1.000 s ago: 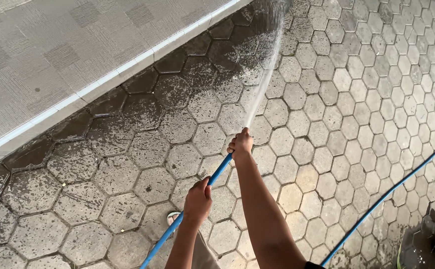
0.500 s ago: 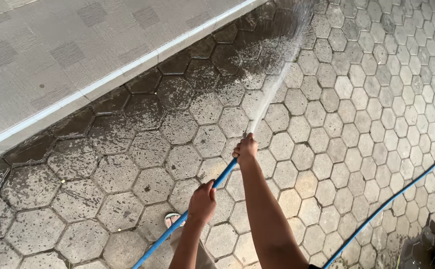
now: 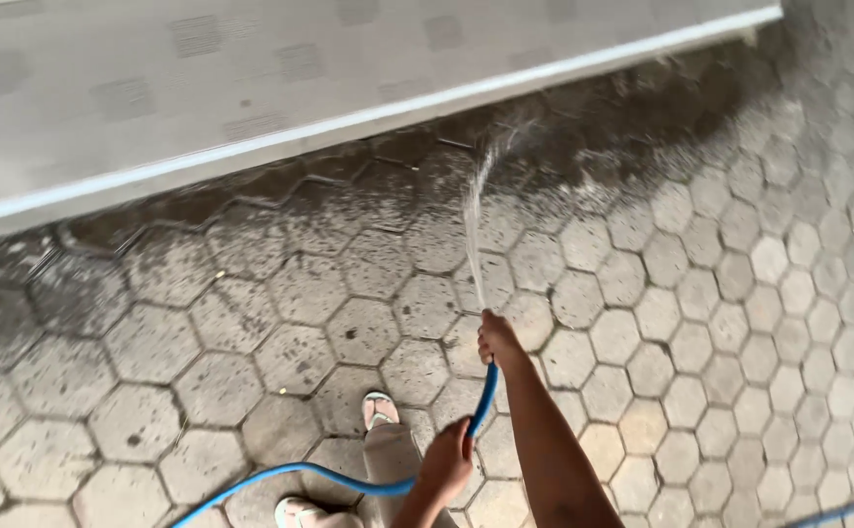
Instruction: The person waters potted plants with a blue hose and then sprays water across the hexagonal paving stones of a patio. They move the hose around to wet different areas of the ground and the base of a wall.
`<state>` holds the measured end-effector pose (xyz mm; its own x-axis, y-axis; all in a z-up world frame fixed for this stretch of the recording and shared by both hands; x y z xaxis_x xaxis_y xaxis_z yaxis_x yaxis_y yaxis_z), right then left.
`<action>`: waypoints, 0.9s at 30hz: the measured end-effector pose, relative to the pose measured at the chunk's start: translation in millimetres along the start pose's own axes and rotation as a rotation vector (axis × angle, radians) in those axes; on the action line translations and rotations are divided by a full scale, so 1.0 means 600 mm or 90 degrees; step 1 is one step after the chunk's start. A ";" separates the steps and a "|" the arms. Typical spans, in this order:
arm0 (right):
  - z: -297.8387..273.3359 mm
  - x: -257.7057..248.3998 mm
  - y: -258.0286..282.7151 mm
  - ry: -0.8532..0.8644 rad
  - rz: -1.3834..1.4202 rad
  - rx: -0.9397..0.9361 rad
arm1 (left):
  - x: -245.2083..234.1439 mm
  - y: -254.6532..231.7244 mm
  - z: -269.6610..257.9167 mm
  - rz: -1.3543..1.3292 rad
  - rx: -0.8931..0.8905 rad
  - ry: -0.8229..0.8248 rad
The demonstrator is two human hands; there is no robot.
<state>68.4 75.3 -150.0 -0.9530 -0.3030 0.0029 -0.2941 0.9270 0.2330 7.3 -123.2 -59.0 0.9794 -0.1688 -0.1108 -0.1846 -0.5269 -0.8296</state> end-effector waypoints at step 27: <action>-0.270 0.802 -0.488 0.014 -1.252 -0.434 | -0.186 0.520 -0.652 -0.605 -0.064 -0.742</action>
<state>-292.3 -377.6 -59.1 0.5246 -0.5691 -0.6332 -0.6144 -0.7679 0.1811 -191.8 -594.7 -91.5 0.2393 0.9705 0.0304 0.5809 -0.1181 -0.8053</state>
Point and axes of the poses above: each hand's wrist, its own z-axis towards the middle knuckle, its own x-axis out of the palm, y = z × x, the point moved 3 cm from there along z, towards the middle knuckle, and after that the axes turned 12 degrees about y, right-handed, at the moved point
